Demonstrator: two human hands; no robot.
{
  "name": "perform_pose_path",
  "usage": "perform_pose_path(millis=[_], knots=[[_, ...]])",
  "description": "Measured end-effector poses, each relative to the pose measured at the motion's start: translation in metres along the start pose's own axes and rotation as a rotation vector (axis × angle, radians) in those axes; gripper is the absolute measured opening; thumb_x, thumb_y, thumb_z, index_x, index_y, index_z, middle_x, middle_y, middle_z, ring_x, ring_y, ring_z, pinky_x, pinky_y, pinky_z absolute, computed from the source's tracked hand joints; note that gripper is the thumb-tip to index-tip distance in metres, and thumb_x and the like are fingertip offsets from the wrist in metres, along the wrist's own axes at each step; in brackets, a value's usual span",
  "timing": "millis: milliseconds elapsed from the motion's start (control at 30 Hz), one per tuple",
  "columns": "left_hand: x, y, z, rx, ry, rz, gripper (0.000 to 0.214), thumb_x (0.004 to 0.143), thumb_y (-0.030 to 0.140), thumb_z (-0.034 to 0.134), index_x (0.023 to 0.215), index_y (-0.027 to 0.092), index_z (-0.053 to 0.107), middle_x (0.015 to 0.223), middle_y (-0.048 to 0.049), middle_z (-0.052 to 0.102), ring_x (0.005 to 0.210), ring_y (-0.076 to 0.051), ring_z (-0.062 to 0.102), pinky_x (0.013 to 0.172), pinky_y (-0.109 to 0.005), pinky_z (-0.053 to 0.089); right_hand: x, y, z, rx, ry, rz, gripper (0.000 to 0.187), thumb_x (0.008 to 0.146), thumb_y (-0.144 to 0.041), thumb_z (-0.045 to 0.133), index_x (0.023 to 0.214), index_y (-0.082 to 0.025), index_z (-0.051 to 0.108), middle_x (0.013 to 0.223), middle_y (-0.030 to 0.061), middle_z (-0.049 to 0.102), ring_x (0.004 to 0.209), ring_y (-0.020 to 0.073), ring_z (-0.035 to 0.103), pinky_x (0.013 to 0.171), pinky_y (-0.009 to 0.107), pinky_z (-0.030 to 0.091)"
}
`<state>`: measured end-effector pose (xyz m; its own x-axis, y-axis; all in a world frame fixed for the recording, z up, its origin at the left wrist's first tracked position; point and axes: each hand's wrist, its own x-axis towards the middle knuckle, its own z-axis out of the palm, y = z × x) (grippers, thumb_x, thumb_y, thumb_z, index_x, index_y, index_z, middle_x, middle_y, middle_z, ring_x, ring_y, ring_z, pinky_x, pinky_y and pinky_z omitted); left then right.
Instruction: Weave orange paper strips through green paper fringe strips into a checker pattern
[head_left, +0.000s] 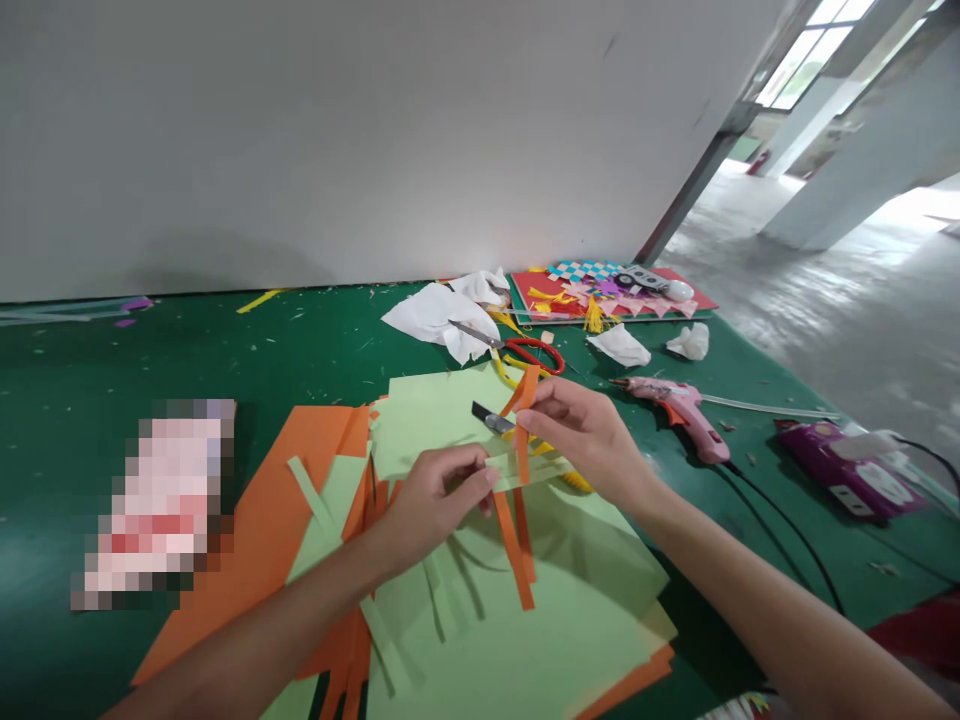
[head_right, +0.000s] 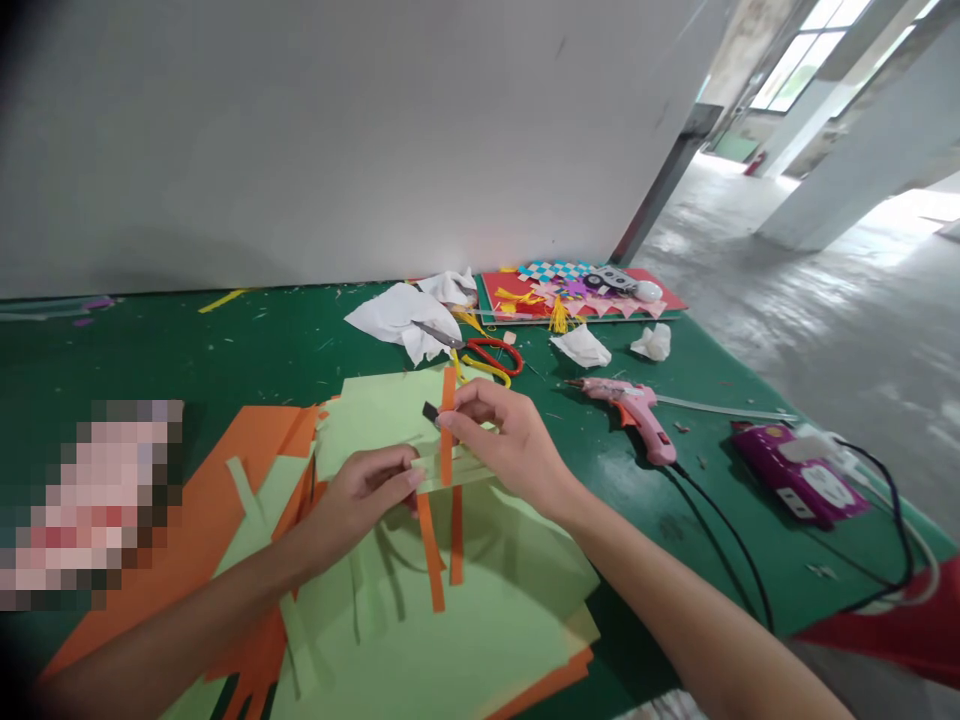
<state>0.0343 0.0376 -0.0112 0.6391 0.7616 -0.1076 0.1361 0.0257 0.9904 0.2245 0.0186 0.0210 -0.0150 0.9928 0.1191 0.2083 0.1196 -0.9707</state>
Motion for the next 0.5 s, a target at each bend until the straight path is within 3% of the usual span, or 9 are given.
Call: perform_pose_path(millis=[300,500], knots=[[0.001,-0.0064,0.0002,0.063,0.021,0.039,0.028,0.088,0.031,0.051,0.063,0.018,0.045,0.06,0.0047,0.047,0.058,-0.011,0.05,0.058,-0.023,0.04,-0.001,0.001,-0.0006,0.027,-0.161,-0.033,0.009,0.085,-0.026,0.063,0.084,-0.017,0.063,0.076,0.0015,0.066,0.07,0.0134,0.062,0.066,0.025,0.047],[0.0012,-0.0071,0.0006,0.008,-0.005,0.032,0.029,0.089,0.031,0.051,0.064,0.018,0.044,0.063,0.0048,0.044,0.06,-0.011,0.049,0.062,-0.024,0.042,-0.0034,0.0026,0.0054,0.049,-0.11,-0.006,0.01,0.084,-0.026,0.064,0.085,-0.017,0.064,0.081,0.0032,0.068,0.073,0.0141,0.063,0.067,0.026,0.048]])
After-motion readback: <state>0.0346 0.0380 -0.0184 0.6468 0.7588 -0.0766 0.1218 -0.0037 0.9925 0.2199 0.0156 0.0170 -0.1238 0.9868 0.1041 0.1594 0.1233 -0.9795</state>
